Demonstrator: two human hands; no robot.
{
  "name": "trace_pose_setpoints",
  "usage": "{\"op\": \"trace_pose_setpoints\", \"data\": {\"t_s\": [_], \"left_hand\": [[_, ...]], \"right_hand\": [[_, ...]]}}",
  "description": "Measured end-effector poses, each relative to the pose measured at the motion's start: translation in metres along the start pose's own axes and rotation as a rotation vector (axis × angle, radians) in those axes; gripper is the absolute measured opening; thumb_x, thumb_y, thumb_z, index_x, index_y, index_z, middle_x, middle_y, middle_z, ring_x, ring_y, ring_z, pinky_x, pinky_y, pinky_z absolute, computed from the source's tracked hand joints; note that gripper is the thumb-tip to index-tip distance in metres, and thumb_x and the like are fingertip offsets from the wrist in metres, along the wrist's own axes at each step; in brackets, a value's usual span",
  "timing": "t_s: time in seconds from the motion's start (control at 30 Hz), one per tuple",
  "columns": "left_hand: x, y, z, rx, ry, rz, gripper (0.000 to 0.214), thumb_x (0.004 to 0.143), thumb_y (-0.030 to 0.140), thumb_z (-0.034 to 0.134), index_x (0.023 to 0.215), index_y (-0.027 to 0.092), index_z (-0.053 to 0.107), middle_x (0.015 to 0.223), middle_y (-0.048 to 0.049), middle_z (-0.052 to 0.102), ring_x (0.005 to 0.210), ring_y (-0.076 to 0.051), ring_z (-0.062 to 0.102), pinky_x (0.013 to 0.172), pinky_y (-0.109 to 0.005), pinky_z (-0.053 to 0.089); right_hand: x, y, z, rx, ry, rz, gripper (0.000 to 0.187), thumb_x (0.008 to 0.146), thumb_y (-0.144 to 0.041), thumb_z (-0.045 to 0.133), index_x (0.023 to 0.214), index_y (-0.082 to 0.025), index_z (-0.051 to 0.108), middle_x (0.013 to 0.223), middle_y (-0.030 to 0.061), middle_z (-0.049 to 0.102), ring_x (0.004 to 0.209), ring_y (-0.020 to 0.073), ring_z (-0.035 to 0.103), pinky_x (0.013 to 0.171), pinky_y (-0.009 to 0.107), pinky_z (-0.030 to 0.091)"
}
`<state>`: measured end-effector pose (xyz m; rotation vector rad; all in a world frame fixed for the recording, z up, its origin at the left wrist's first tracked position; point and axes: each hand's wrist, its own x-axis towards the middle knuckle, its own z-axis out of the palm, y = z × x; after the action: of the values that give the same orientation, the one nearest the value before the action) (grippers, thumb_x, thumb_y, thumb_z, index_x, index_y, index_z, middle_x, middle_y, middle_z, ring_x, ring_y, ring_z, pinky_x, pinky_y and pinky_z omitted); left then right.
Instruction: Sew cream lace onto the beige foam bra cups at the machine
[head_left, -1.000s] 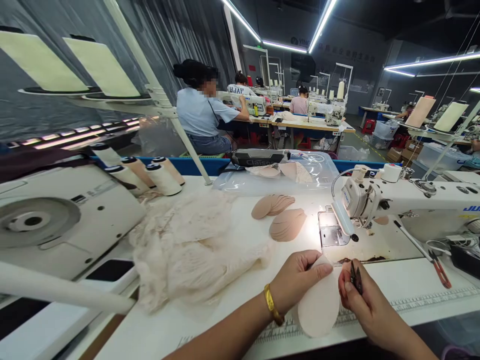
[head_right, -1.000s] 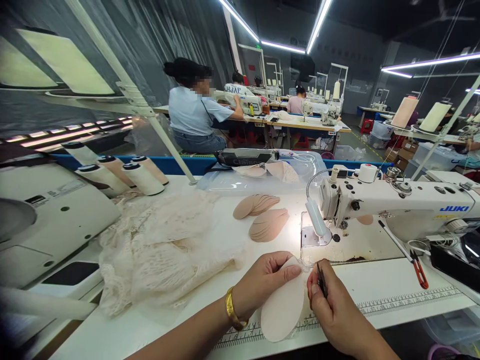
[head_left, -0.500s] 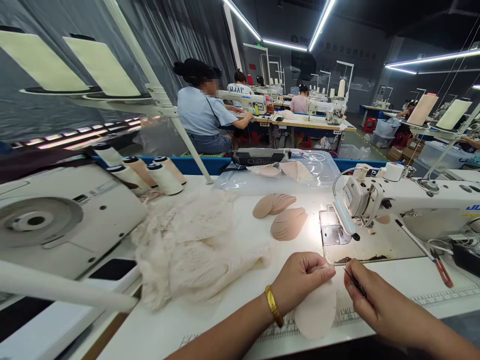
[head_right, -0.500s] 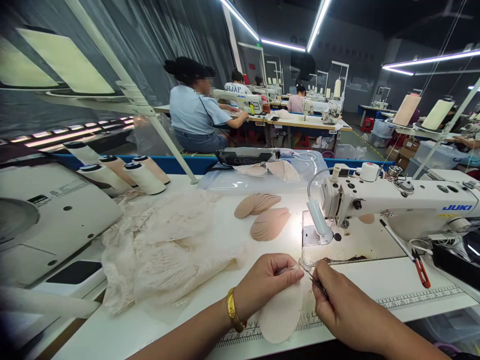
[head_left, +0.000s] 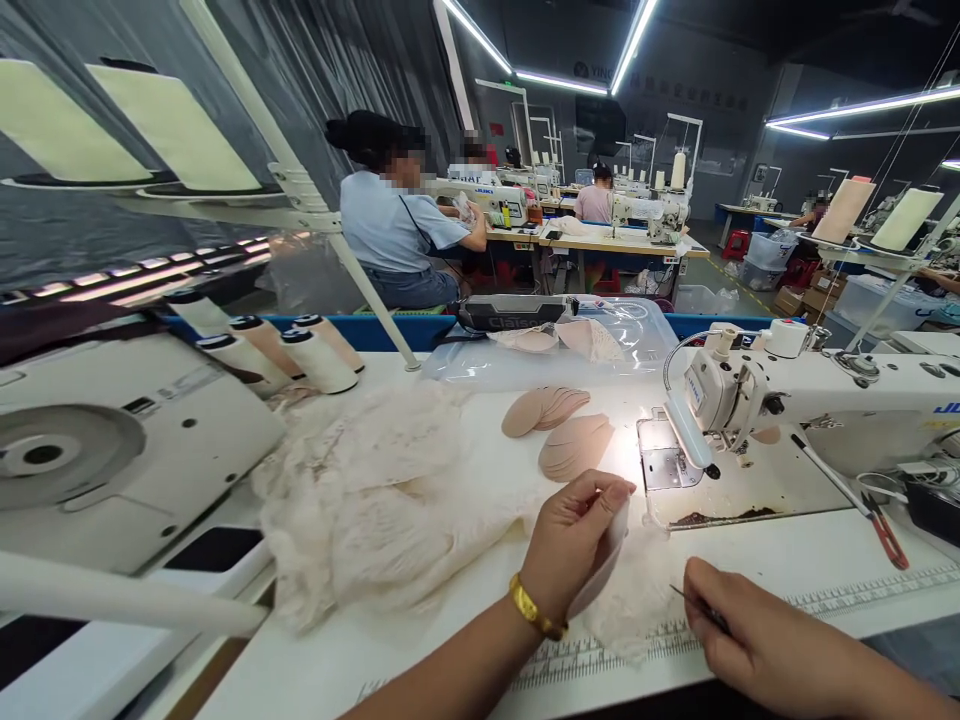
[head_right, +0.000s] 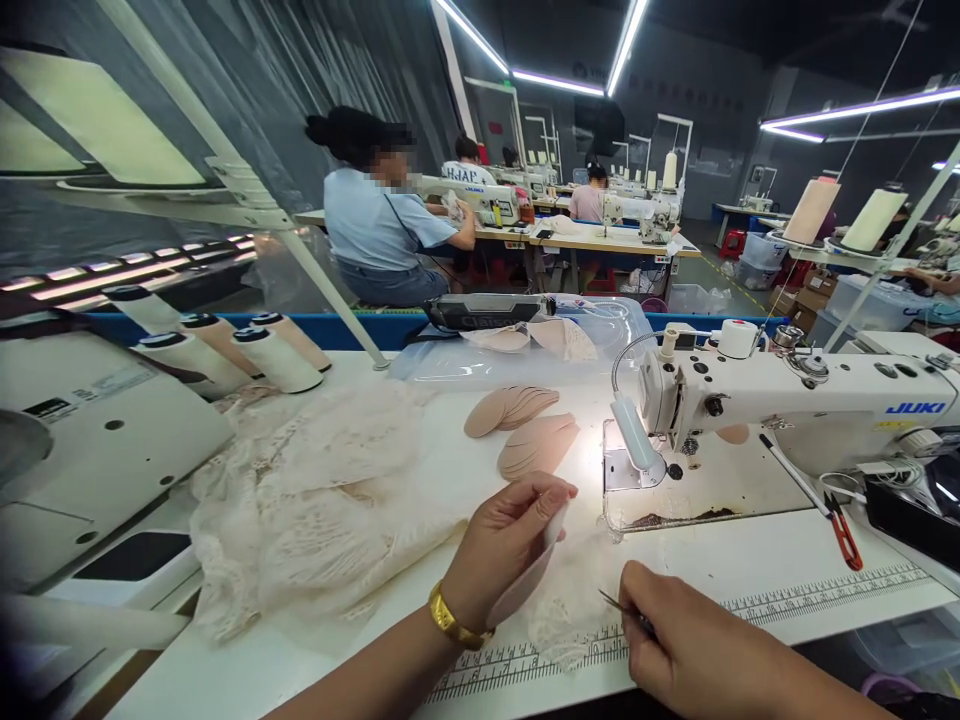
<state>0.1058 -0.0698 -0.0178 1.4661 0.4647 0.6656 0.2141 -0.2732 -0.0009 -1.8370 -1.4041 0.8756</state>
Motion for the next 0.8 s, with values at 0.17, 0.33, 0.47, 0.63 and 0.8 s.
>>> {"op": "trace_pose_setpoints", "data": {"t_s": [0.17,0.33,0.47,0.63,0.8], "left_hand": [[0.000,0.001,0.001,0.195,-0.107,0.002,0.027,0.087,0.044,0.067,0.084,0.021,0.082,0.088,-0.0051,0.075,0.087,-0.022,0.066,0.083,-0.032,0.049],[-0.006,0.001,0.003,0.267,-0.130,0.122,0.027,0.090,0.042,0.064,0.089,0.023,0.083,0.079,-0.0040,0.072,0.078,-0.020,0.066,0.076,-0.031,0.050],[-0.005,-0.001,0.002,0.216,-0.207,0.089,0.028,0.089,0.043,0.066,0.098,0.021,0.081,0.092,-0.0062,0.076,0.087,-0.022,0.068,0.083,-0.032,0.052],[-0.004,0.004,0.002,0.159,-0.331,-0.128,0.028,0.079,0.038,0.074,0.096,0.016,0.076,0.090,-0.0062,0.076,0.082,-0.022,0.066,0.074,-0.030,0.053],[-0.004,0.009,0.003,0.132,-0.317,-0.198,0.028,0.074,0.040,0.076,0.089,0.016,0.073,0.080,-0.0028,0.072,0.073,-0.019,0.062,0.063,-0.026,0.048]], "right_hand": [[0.007,-0.008,-0.014,0.172,0.174,0.059,0.019,0.104,-0.039,0.047,0.093,-0.024,0.053,0.084,-0.0013,0.054,0.076,0.0163,0.052,0.071,0.028,0.044],[0.035,-0.010,0.007,0.029,0.385,0.032,0.017,0.093,-0.039,0.064,0.093,-0.023,0.057,0.080,-0.0017,0.055,0.074,0.0169,0.050,0.065,0.028,0.038],[0.051,-0.008,0.018,-0.050,0.475,-0.009,0.022,0.090,-0.023,0.054,0.072,-0.023,0.042,0.069,-0.0037,0.048,0.065,0.0146,0.044,0.059,0.027,0.032],[0.053,0.004,0.011,-0.149,0.503,0.001,0.015,0.087,-0.019,0.052,0.073,-0.023,0.048,0.068,-0.0027,0.053,0.063,0.0151,0.047,0.058,0.027,0.031],[0.044,0.007,-0.001,-0.093,0.567,-0.013,0.010,0.090,-0.020,0.050,0.082,-0.023,0.054,0.077,-0.0003,0.059,0.070,0.0169,0.053,0.064,0.028,0.038]]}}
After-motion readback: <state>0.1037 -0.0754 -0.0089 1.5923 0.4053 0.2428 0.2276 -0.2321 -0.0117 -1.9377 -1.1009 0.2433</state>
